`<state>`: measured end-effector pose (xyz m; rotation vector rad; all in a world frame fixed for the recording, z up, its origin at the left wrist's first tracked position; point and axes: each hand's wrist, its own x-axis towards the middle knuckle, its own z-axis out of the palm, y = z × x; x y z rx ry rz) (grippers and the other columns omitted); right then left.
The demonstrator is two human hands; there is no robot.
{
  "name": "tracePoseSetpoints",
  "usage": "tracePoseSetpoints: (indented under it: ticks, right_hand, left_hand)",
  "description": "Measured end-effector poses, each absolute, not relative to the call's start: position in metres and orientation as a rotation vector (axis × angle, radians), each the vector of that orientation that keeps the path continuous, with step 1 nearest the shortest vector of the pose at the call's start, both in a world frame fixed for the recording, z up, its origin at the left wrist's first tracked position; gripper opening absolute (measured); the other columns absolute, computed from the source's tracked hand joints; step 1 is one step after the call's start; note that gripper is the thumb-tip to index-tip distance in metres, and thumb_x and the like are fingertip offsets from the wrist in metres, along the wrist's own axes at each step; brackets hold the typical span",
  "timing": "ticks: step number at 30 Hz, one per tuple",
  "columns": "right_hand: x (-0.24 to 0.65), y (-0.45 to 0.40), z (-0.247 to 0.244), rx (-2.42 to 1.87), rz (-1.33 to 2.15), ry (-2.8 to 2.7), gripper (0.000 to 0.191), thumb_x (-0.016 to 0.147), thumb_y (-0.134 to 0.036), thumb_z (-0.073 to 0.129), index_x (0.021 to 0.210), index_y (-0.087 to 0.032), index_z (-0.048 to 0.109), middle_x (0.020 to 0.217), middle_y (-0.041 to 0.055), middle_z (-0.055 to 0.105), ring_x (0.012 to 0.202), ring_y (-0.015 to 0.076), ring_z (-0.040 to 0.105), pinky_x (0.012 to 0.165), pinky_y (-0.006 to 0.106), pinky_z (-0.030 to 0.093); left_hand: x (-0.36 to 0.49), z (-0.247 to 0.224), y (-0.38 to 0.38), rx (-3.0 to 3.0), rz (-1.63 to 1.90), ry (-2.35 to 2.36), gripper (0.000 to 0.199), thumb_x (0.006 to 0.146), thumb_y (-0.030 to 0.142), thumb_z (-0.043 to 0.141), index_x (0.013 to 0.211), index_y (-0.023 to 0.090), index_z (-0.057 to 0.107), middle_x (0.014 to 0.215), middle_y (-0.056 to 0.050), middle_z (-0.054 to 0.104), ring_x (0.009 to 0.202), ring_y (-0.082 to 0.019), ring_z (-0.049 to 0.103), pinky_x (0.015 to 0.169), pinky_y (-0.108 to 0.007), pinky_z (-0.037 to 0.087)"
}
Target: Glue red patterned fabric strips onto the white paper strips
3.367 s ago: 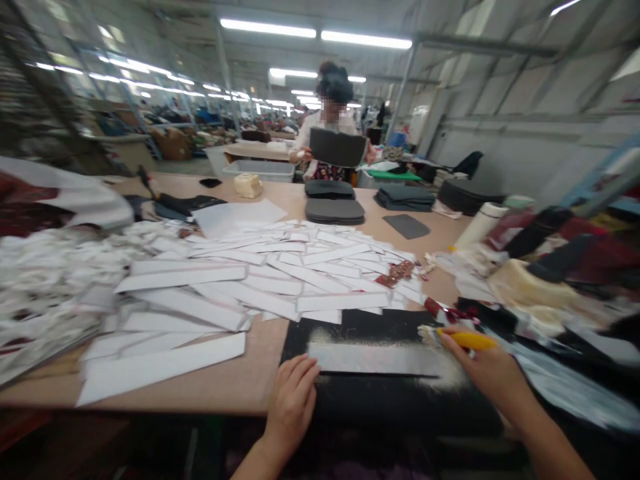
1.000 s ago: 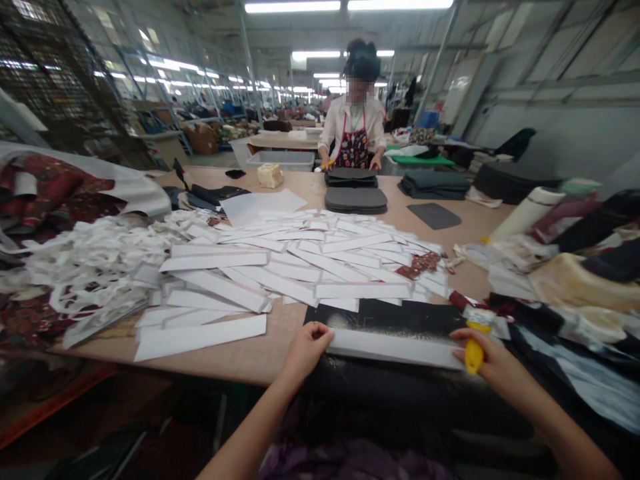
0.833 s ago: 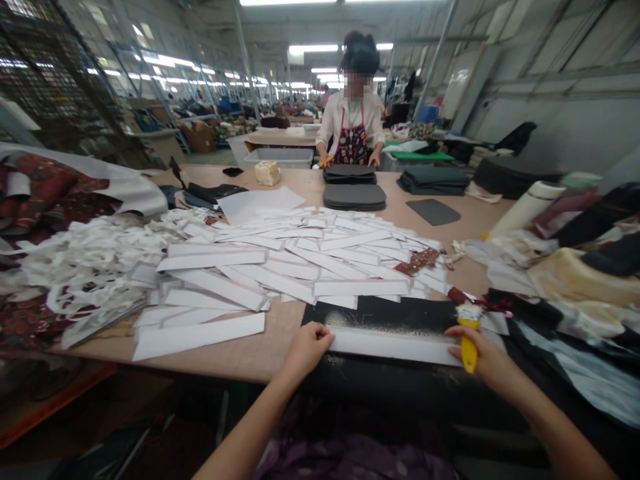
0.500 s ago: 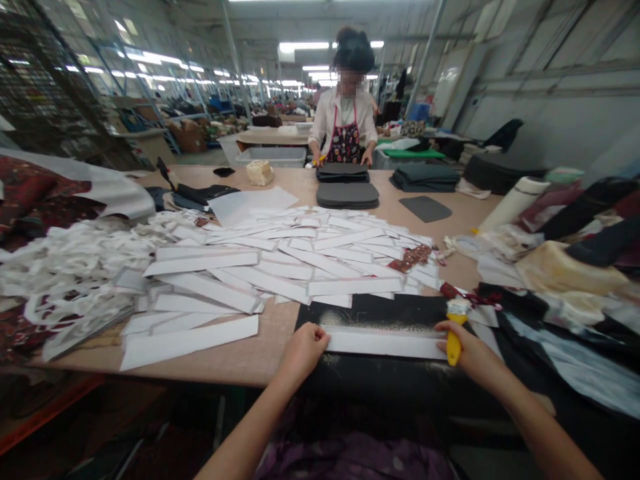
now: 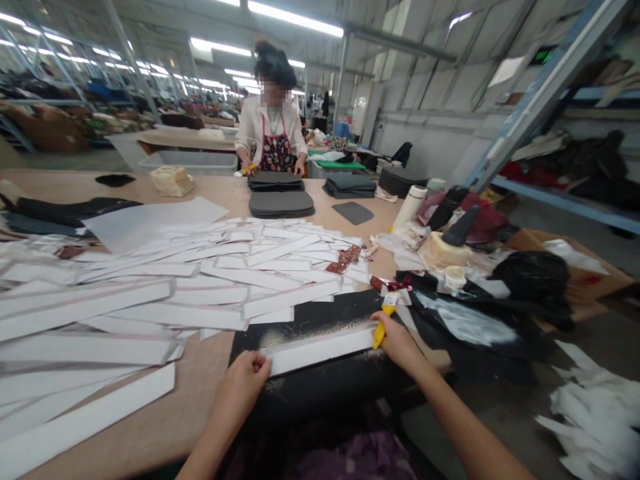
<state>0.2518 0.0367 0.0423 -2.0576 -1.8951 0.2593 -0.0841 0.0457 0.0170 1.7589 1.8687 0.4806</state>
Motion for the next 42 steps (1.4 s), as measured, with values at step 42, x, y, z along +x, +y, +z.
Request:
tracePoseSetpoints:
  ticks: [42]
  right_hand:
    - [0.115,0.062,0.096,-1.151,0.551,-2.207,0.017,0.081,-0.033,0.053,0.085,-0.022,0.065,0.084,0.0014,0.068,0.082,0.0162,0.060,0.078,0.028,0.043]
  left_hand:
    - [0.002,-0.009,-0.008,2.840,0.583,1.633,0.036,0.082,0.011,0.043,0.117,0.007,0.051,0.111,-0.014,0.058,0.101,-0.024,0.052,0.089,-0.040,0.043]
